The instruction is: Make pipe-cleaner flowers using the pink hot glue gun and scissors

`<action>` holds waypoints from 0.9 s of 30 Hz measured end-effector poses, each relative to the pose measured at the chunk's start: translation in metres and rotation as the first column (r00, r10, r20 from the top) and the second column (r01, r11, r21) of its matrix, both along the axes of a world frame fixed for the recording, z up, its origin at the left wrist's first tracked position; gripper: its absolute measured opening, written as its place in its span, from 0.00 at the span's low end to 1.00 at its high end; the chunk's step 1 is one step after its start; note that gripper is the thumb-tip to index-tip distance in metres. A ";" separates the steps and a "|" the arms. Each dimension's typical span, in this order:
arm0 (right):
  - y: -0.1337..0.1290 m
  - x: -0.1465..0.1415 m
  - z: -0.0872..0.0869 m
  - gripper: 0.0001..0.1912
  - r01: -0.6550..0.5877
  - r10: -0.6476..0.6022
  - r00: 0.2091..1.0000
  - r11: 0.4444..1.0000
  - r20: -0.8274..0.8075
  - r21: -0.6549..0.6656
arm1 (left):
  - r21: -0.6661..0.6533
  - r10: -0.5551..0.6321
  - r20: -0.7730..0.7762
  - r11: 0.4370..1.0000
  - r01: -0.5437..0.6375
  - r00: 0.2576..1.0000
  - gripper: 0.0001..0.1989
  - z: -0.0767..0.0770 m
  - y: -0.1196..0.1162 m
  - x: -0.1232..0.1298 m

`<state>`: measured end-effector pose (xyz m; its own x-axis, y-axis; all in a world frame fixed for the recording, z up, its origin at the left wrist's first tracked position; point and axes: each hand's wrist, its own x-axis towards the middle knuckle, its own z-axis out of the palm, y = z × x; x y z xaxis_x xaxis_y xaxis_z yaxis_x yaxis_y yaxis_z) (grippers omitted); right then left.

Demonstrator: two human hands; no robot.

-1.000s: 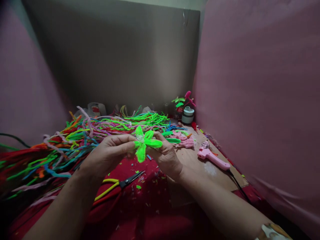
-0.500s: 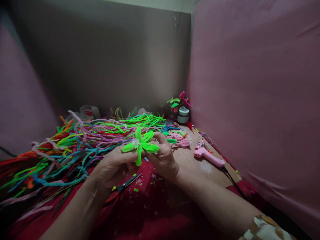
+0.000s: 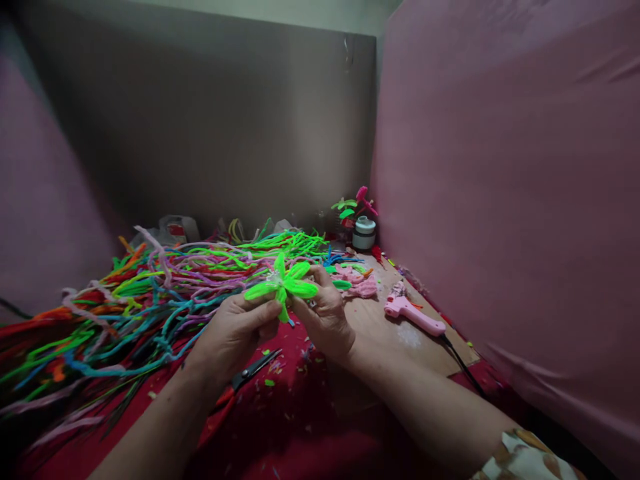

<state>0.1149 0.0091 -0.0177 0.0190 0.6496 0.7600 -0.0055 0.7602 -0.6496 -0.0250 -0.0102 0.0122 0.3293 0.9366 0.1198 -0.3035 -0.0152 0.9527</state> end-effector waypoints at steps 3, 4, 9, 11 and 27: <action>0.000 0.000 -0.001 0.05 -0.022 0.022 1.000 0.999 -0.009 -0.045 | -0.047 -0.052 -0.053 0.998 0.050 0.997 0.08 0.003 0.002 -0.003; 0.000 0.000 -0.002 0.06 -0.038 0.037 0.999 0.997 -0.011 -0.069 | -0.055 -0.071 -0.071 0.996 0.067 0.995 0.07 0.004 0.002 -0.005; -0.002 -0.001 0.001 0.05 -0.105 0.096 0.993 0.986 -0.074 -0.129 | -0.039 -0.159 -0.127 0.987 0.155 0.979 0.05 0.008 0.003 -0.012; -0.002 -0.001 0.003 0.04 -0.136 0.121 0.986 0.981 -0.112 -0.139 | -0.041 -0.237 -0.261 0.971 0.234 0.936 0.06 0.011 0.005 -0.019; -0.013 0.000 0.005 0.04 -0.256 0.233 0.940 0.965 0.250 0.062 | -0.041 -0.013 -0.150 0.999 0.007 0.989 0.16 0.024 0.006 -0.033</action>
<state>0.1148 -0.0038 -0.0123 -0.3206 0.5386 0.7792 -0.0521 0.8113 -0.5823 -0.0581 -0.0044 0.0358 0.3504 0.9361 0.0306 -0.1567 0.0263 0.9873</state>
